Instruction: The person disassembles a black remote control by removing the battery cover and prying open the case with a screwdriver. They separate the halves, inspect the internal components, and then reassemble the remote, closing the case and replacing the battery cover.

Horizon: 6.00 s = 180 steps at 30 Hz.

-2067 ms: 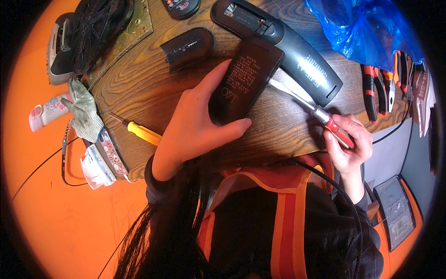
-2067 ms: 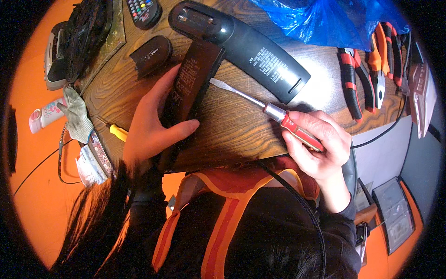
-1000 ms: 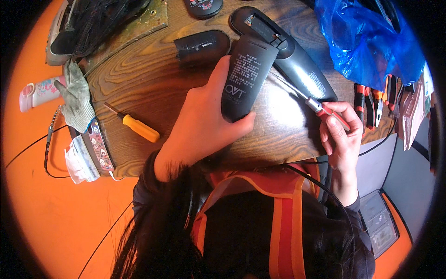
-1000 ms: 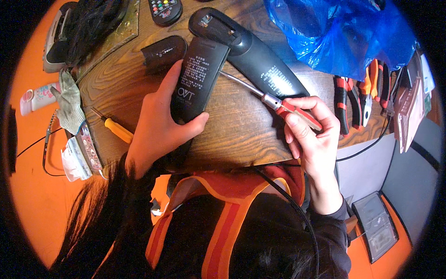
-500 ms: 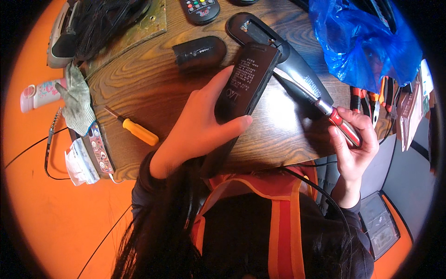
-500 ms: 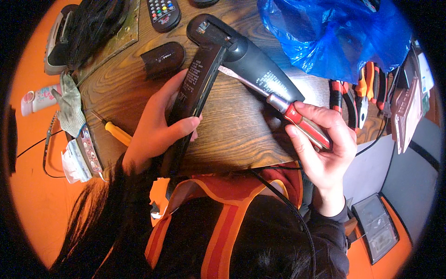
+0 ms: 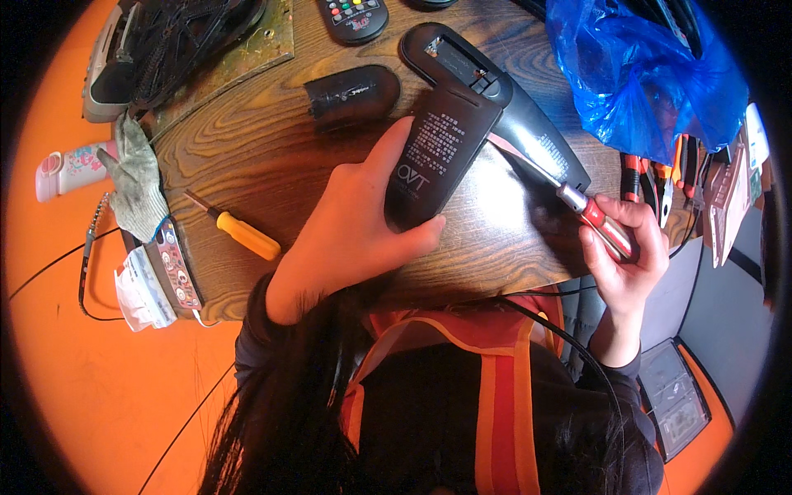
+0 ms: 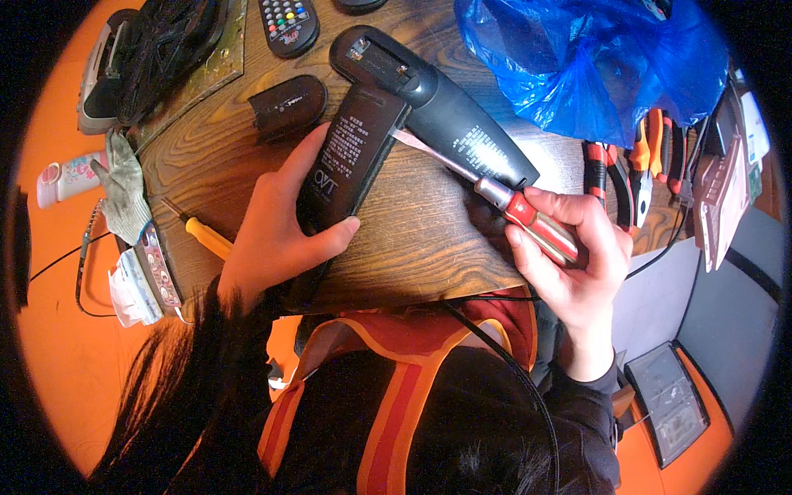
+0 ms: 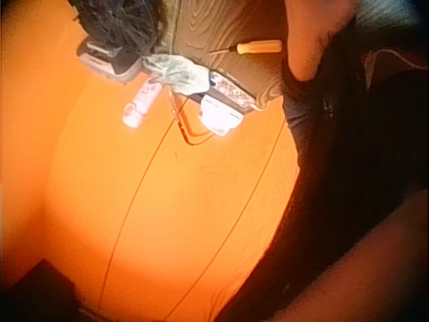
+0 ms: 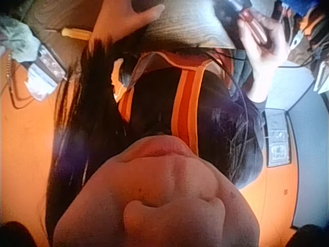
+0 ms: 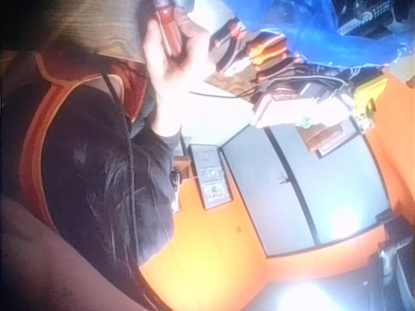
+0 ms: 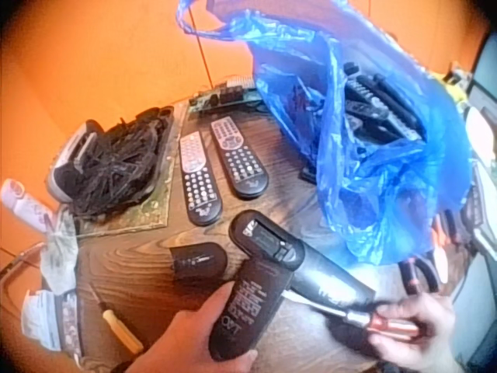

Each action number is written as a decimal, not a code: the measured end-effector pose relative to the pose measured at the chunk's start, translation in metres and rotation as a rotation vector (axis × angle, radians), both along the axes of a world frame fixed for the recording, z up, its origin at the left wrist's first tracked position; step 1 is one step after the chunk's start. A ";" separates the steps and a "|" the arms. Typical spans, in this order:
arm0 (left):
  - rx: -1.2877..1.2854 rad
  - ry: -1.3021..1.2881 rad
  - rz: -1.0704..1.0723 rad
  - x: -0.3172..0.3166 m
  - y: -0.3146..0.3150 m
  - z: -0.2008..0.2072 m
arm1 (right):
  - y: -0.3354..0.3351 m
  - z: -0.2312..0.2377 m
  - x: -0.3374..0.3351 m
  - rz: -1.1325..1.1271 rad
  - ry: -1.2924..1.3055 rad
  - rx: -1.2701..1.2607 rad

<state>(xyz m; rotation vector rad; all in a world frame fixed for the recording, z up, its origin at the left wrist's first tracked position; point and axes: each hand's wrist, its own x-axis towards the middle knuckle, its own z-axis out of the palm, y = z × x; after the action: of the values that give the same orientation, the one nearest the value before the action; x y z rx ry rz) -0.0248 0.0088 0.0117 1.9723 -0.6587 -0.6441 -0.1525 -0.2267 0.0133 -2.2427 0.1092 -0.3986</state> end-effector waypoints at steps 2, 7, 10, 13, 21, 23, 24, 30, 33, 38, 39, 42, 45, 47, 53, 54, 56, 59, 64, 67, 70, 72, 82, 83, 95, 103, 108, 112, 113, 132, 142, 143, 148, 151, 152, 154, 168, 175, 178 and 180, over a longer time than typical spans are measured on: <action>0.022 0.009 0.019 -0.001 -0.001 0.000 | 0.007 -0.002 -0.001 -0.100 0.078 0.164; 0.063 0.127 -0.107 -0.010 -0.005 -0.003 | 0.000 -0.010 0.015 0.244 -0.256 -0.437; -0.036 0.069 -0.016 -0.007 -0.004 -0.005 | -0.004 -0.007 0.019 0.175 -0.266 -0.255; -0.049 0.085 -0.040 -0.008 -0.003 -0.006 | 0.002 -0.002 0.013 0.114 -0.121 -0.138; -0.081 0.125 -0.146 -0.006 -0.001 -0.008 | -0.007 -0.008 0.019 0.091 0.079 0.235; -0.071 0.187 -0.171 -0.002 0.001 -0.009 | -0.011 -0.013 0.021 0.162 0.011 0.121; -0.072 0.191 -0.181 -0.001 0.002 -0.010 | -0.013 -0.014 0.022 0.189 -0.011 0.082; -0.119 0.276 -0.215 0.004 0.004 -0.011 | -0.020 -0.018 0.027 0.293 -0.098 -0.008; -0.063 0.276 -0.205 0.004 0.003 -0.008 | -0.024 -0.015 0.025 0.291 -0.104 -0.022; -0.200 -0.213 -0.240 0.012 0.002 -0.004 | -0.040 0.003 0.015 0.281 -0.222 0.152; -0.172 -0.261 -0.294 0.015 0.005 -0.002 | -0.042 0.006 0.012 0.275 -0.184 0.204; -0.107 -0.220 -0.342 0.015 0.008 0.003 | -0.048 0.010 0.012 0.354 -0.149 0.144; -0.105 -0.196 -0.346 0.015 0.011 0.007 | -0.048 0.015 0.012 0.352 -0.190 0.125; -0.101 -0.184 -0.328 0.016 0.012 0.009 | -0.047 0.018 0.011 0.342 -0.193 0.114; 0.005 -0.385 -0.259 0.010 0.010 0.006 | -0.047 0.021 0.005 0.261 -0.214 0.121; 0.045 -0.426 -0.241 0.008 0.010 0.007 | -0.048 0.020 0.005 0.254 -0.232 0.127; 0.075 -0.500 -0.255 0.007 0.012 0.008 | -0.049 0.017 0.003 0.241 -0.255 0.161; 0.045 -0.512 -0.275 0.009 0.017 0.012 | -0.050 0.015 0.001 0.248 -0.298 0.183; -0.021 -0.557 -0.293 0.012 0.020 0.011 | -0.048 0.015 0.000 0.274 -0.364 0.256; -0.007 -0.524 -0.302 0.010 0.019 0.012 | -0.048 0.019 0.003 0.296 -0.376 0.248; 0.033 -0.526 -0.317 0.007 0.018 0.015 | -0.049 0.028 0.007 0.332 -0.357 0.194; 0.045 -0.531 -0.320 0.005 0.016 0.016 | -0.050 0.037 0.010 0.364 -0.333 0.142; 0.034 -0.590 -0.362 0.001 0.010 0.017 | -0.051 0.074 0.012 0.337 -0.268 -0.147; 0.040 -0.595 -0.374 0.000 0.010 0.017 | -0.050 0.077 0.012 0.328 -0.219 -0.188; 0.177 -0.766 -0.395 -0.005 0.005 0.005 | -0.030 0.068 0.042 0.392 0.013 -0.384; 0.170 -0.762 -0.394 -0.003 0.006 0.001 | -0.046 0.024 0.071 0.614 0.073 0.015; 0.148 -0.711 -0.393 -0.002 0.006 0.003 | -0.053 0.024 0.078 0.610 0.153 0.151; -0.002 -0.671 -0.376 0.001 0.005 0.005 | -0.062 0.053 0.071 0.597 0.198 0.105; -0.044 -0.668 -0.373 0.000 0.004 0.005 | -0.064 0.059 0.071 0.653 0.172 0.083; -0.082 -0.575 -0.249 0.005 0.015 0.016 | -0.084 0.071 0.039 0.340 -0.463 0.813; -0.212 -0.495 -0.281 0.004 0.019 0.010 | -0.036 0.047 0.028 0.228 -0.526 0.870; -0.213 -0.512 -0.274 0.004 0.019 0.010 | -0.034 0.050 0.028 0.266 -0.526 0.904; -0.184 -0.564 -0.255 0.001 0.020 0.011 | -0.020 0.054 0.034 0.189 -0.552 0.905; -0.227 -0.593 -0.265 0.003 0.018 0.008 | -0.013 0.050 0.035 0.197 -0.567 0.837; -0.237 -0.604 -0.272 0.003 0.017 0.007 | -0.012 0.049 0.036 0.153 -0.585 0.835; -0.237 -0.624 -0.283 0.004 0.016 0.006 | -0.012 0.048 0.037 0.180 -0.550 0.811; -0.146 -0.729 -0.274 0.000 0.012 0.008 | -0.009 0.050 0.038 -0.006 -0.381 0.766; -0.023 -0.755 -0.282 0.001 0.011 0.006 | -0.006 0.048 0.038 0.288 -0.455 0.321; 0.085 -0.802 -0.271 0.001 0.010 0.003 | 0.001 0.044 0.039 0.224 -0.394 0.277; 0.153 -0.795 -0.267 0.001 0.010 0.002 | 0.001 0.035 0.047 0.246 -0.340 0.422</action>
<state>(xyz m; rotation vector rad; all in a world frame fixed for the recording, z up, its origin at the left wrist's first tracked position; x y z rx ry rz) -0.0234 0.0183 0.0135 2.2933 -1.3990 -0.0252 -0.1060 -0.2261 0.0486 -1.7221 -0.2393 -0.5587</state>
